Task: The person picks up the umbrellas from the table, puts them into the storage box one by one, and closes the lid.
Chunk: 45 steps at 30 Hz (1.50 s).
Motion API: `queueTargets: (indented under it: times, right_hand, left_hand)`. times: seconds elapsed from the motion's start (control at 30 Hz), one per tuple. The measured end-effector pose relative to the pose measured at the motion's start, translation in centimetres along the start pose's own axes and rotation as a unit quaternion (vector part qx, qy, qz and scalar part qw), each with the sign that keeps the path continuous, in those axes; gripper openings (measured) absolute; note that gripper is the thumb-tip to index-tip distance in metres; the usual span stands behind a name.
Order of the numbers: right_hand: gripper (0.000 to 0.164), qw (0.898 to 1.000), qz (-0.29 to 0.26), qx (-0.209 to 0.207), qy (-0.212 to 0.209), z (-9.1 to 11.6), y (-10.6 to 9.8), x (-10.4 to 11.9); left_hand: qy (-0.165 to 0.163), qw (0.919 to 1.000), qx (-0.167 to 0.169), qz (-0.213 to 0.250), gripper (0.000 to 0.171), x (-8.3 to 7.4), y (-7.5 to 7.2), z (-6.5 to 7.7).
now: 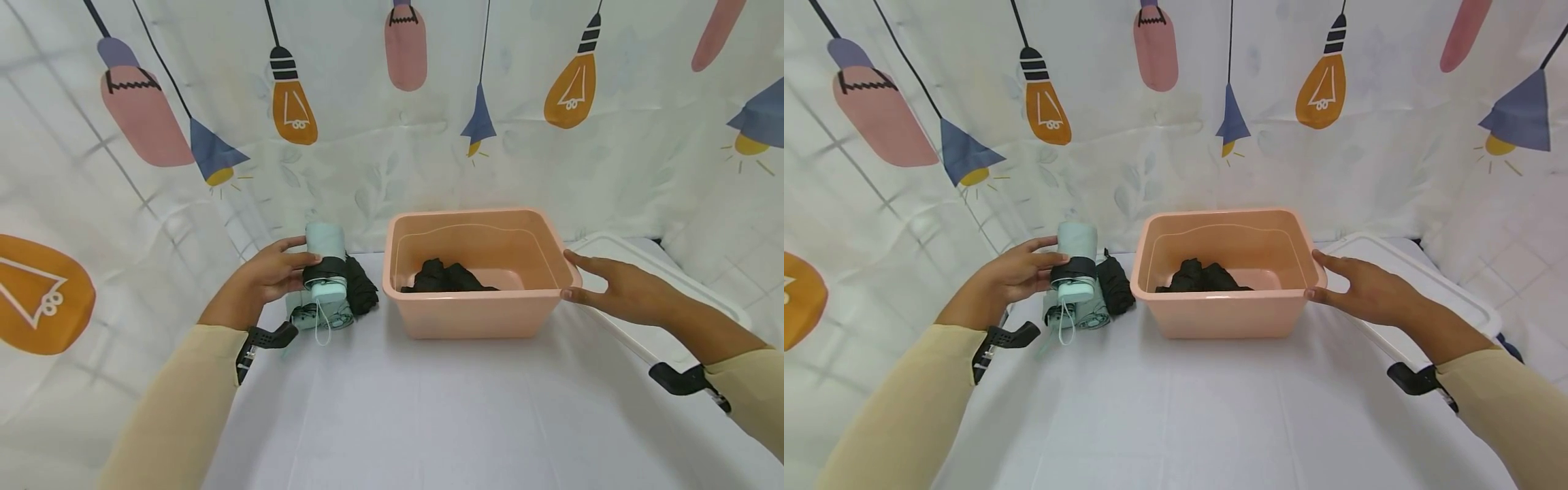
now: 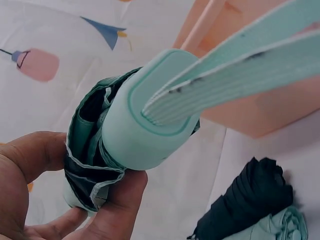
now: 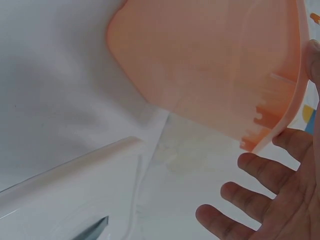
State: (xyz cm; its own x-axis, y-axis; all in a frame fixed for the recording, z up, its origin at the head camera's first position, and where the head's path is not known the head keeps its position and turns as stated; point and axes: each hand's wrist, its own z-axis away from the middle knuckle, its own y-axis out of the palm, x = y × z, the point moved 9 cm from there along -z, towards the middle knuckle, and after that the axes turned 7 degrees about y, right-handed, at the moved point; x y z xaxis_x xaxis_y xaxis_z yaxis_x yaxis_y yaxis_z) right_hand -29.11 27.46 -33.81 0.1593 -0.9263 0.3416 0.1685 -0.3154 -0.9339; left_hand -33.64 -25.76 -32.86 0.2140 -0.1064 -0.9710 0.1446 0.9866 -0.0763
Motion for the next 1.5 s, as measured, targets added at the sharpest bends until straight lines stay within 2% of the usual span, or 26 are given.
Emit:
queueTargets:
  times: [0.33, 0.77, 0.93, 1.17, 1.5]
  right_hand:
    - [0.090, 1.000, -0.001, -0.002, -0.007, 0.0, -0.1, -0.1]
    - [0.090, 1.000, 0.001, -0.006, -0.014, 0.0, 0.0, -0.2]
    - [0.092, 1.000, -0.001, -0.003, -0.007, 0.0, 0.0, -0.1]
    - [0.091, 1.000, 0.000, -0.002, -0.004, 0.0, 0.0, -0.1]
    - [0.089, 1.000, -0.005, -0.007, -0.011, 0.1, -0.1, -0.2]
  left_hand:
    - [0.017, 0.9994, 0.027, 0.011, 0.084, -1.6, 3.2, 0.0]
    - [0.023, 0.9989, 0.034, 0.022, 0.082, -2.4, 6.5, -0.6]
    - [0.021, 0.9988, 0.028, 0.034, 0.080, -2.4, 7.4, -0.7]
    - [0.025, 0.9980, 0.038, 0.044, 0.080, -2.5, 8.7, -1.0]
    - [0.020, 0.9981, 0.032, 0.048, 0.081, -2.2, 9.6, -1.6]
